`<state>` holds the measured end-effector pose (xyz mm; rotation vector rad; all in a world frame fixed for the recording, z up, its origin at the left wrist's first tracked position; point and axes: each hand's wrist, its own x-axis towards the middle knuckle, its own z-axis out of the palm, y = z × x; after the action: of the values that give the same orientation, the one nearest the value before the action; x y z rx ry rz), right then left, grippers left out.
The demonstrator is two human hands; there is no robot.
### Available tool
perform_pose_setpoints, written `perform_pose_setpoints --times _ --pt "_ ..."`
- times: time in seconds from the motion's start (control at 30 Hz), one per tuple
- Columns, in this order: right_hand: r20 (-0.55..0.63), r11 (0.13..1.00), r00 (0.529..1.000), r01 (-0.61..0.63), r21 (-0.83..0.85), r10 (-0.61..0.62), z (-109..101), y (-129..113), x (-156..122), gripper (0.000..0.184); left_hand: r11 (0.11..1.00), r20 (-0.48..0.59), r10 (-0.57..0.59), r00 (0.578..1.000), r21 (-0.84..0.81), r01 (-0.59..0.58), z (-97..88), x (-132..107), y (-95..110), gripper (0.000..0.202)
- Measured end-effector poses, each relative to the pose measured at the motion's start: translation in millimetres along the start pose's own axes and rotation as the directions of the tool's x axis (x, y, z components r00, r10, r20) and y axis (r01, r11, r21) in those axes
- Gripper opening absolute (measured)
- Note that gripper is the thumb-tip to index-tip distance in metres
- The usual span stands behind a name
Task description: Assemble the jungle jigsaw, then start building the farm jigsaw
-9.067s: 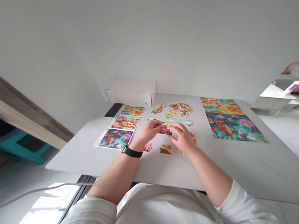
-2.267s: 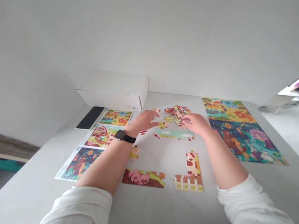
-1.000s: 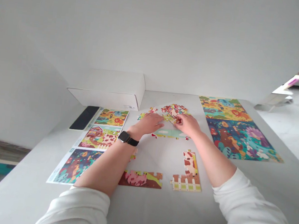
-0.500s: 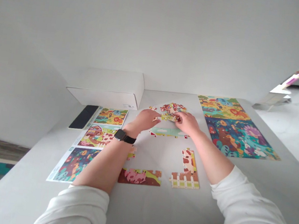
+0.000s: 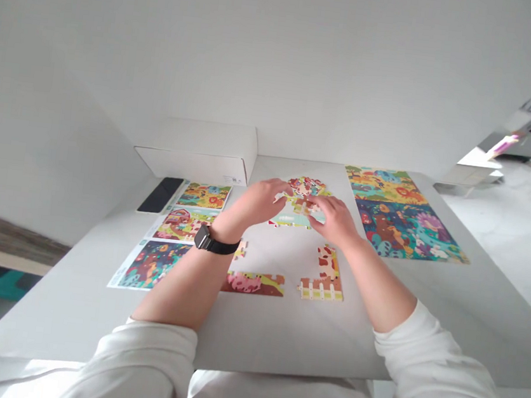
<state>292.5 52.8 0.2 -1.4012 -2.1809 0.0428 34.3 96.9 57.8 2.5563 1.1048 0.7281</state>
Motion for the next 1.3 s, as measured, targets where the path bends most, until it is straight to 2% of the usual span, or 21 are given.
perform_pose_setpoints --times 0.2,0.33,0.47,0.57,0.63,0.73,0.83,0.93,1.1,1.3 --pt "0.007 0.997 0.997 0.078 0.022 -0.078 -28 -32 -31 0.047 0.989 -0.039 -0.073 0.997 -0.131 0.067 -1.4 -37 32 0.020" --pt "-0.023 0.991 0.994 0.111 0.077 -0.110 -40 -51 -58 0.047 0.951 -0.002 -0.123 0.992 -0.287 0.118 8.0 -66 50 0.013" --pt "-0.036 0.984 0.991 0.135 0.117 -0.132 -42 -62 -84 0.044 0.881 0.020 -0.234 0.972 -0.418 0.220 21.3 -90 61 0.013" --pt "-0.051 0.980 0.988 0.150 0.133 -0.145 -34 -64 -95 0.045 0.829 0.033 -0.245 0.969 -0.510 0.227 34.3 -102 58 0.015" --pt "-0.094 0.967 0.977 0.205 0.148 -0.193 -26 -64 -98 0.047 0.783 0.026 -0.251 0.968 -0.582 0.219 43.3 -107 51 0.019" --pt "-0.146 0.943 0.954 0.287 0.171 -0.263 -13 -64 -98 0.048 0.671 0.019 -0.299 0.954 -0.706 0.224 53.6 -114 38 0.029" --pt "-0.136 0.933 0.949 0.307 0.190 -0.284 -3 -65 -97 0.049 0.589 0.037 -0.346 0.937 -0.769 0.248 58.4 -117 28 0.034" --pt "-0.112 0.934 0.954 0.296 0.202 -0.278 2 -66 -97 0.049 0.594 0.030 -0.374 0.927 -0.760 0.264 60.3 -117 27 0.033" --pt "-0.092 0.952 0.970 0.241 0.191 -0.227 0 -64 -97 0.041 0.625 0.011 -0.387 0.922 -0.732 0.271 64.2 -115 35 0.030" --pt "-0.056 0.957 0.973 0.232 0.177 -0.225 1 -61 -97 0.038 0.640 0.029 -0.397 0.917 -0.708 0.300 65.7 -117 40 0.026"
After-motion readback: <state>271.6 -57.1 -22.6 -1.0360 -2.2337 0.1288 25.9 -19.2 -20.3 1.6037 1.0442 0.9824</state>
